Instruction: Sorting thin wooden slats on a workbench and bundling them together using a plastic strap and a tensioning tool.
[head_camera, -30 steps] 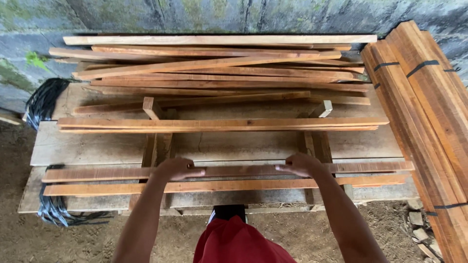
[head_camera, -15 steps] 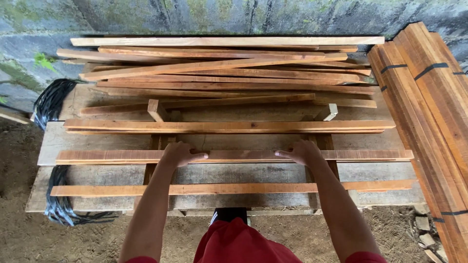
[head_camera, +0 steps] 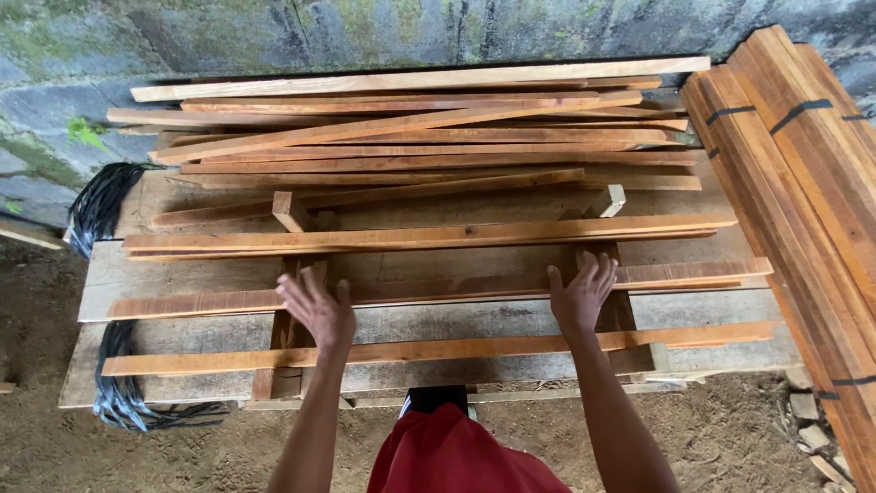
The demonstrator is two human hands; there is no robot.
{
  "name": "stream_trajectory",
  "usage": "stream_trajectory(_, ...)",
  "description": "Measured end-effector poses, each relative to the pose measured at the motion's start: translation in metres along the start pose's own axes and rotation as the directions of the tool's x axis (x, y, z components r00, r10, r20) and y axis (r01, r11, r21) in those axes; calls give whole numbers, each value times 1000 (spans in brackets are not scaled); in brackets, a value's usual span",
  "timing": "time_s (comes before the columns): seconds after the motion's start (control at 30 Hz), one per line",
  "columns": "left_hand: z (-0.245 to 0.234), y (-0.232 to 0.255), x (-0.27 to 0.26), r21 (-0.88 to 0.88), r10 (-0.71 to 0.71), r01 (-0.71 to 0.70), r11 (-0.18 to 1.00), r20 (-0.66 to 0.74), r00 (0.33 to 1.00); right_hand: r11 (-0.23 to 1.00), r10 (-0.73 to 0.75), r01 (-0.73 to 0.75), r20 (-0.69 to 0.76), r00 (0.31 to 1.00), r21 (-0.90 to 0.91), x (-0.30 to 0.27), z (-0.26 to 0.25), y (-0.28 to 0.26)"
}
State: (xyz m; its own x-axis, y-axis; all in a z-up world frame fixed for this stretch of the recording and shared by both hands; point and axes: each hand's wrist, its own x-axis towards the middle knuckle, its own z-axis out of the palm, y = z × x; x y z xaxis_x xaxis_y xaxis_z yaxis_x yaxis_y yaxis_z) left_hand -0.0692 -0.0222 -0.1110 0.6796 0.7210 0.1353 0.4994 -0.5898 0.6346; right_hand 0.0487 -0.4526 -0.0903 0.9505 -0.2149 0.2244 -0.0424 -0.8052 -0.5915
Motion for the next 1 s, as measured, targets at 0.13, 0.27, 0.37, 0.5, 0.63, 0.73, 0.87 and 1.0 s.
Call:
stream_trajectory(0.13, -15, 3, -3, -328, -251, 198, 924, -127, 960, 953, 211, -193, -54, 976, 235, -4, 4, 13)
stream_trajectory(0.27, 45, -67, 8, -632, -483, 358, 688, -30, 875, 705, 519, -415, -18, 855, 575, -5, 29, 35)
stream_trajectory(0.37, 53, -64, 3, -729, -523, 393, 560, 57, 851, 546, 601, -498, 99, 793, 674, 0, 48, 57)
stream_trajectory(0.5, 67, -72, 15, -837, -576, 414, 358, 150, 803, 121, 644, -548, 354, 678, 828, 24, 87, 91)
stream_trajectory(0.63, 45, -36, 24, -796, -596, 405, 450, 70, 800, 170, 668, -596, 353, 655, 784, 31, 66, 39)
stream_trajectory(0.73, 15, 7, 25, -798, -584, 419, 434, 104, 805, 200, 613, -607, 385, 690, 769, 38, 65, 37)
stream_trajectory(0.87, 44, -15, 50, -714, -574, 467, 523, 110, 811, 203, 599, -644, 427, 678, 738, 62, 79, 40)
stream_trajectory(1.0, 87, -41, 89, -745, -569, 452, 490, 119, 813, 186, 607, -644, 428, 669, 742, 79, 77, 13)
